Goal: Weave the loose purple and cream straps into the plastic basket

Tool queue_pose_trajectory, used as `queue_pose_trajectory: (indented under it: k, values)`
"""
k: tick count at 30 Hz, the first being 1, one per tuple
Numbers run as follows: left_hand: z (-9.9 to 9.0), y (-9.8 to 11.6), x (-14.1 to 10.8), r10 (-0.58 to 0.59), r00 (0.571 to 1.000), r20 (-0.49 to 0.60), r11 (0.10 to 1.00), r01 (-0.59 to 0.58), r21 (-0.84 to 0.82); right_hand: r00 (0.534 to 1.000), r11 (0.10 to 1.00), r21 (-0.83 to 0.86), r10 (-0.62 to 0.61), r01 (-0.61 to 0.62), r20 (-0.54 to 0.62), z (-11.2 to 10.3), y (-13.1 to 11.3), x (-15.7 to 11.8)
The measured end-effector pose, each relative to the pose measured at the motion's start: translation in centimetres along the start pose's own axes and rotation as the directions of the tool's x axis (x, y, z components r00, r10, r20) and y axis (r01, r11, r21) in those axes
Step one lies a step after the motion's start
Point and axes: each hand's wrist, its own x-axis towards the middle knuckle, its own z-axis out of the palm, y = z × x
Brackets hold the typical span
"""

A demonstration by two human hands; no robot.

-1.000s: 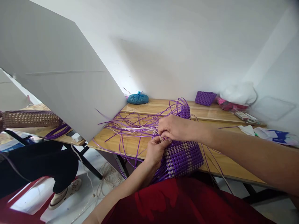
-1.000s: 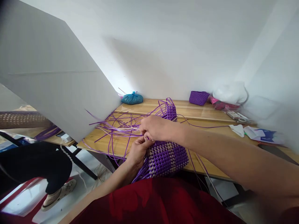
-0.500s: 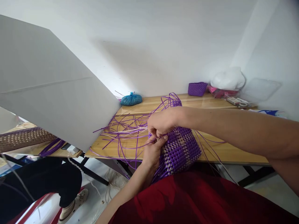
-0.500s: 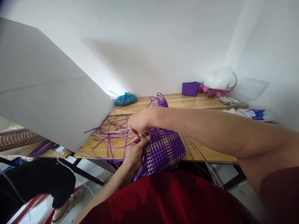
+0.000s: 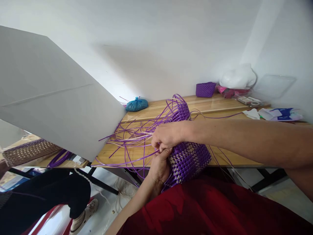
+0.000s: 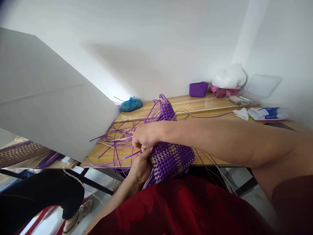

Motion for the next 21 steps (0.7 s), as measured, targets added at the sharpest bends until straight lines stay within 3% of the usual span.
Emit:
queue_pose_trajectory:
  k: [6, 8, 10, 13, 17, 21]
  values:
    - [0.5, 0.3, -0.1, -0.034, 0.993, -0.113, 0.999, 0.031, -0.03, 0.999, 0.994, 0.105, 0.026, -0.022, -0.032, -0.2, 0.1, 0.5]
    - [0.5, 0.4, -0.2, -0.036, 0.994, -0.104, 0.999, 0.033, -0.031, 0.987, 0.985, 0.175, 0.026, 0.002, -0.158, -0.3, 0.3, 0.1]
    - [0.1, 0.6, -0.3, -0.053, 0.997, -0.061, 0.998, 0.052, -0.018, 0.915, 0.974, 0.226, 0.063, 0.031, -0.398, 0.0, 0.4, -1.2]
    - [-0.5, 0.5, -0.5, -0.079, 0.997, -0.009, 0.997, 0.079, -0.005, 0.735, 0.97, 0.239, 0.187, -0.036, -0.652, 2.3, -0.4, -4.5]
    - [-0.6, 0.1, -0.3, -0.001, 0.999, -0.033, 1.0, 0.001, 0.023, 0.644, 0.954, 0.239, 0.298, -0.18, -0.705, 8.3, -1.9, -7.8]
    - [0.3, -0.4, 0.2, 0.057, 0.997, -0.045, 0.995, -0.053, 0.081, 0.511, 0.962, 0.125, 0.236, -0.243, -0.826, 12.1, -2.1, -7.6]
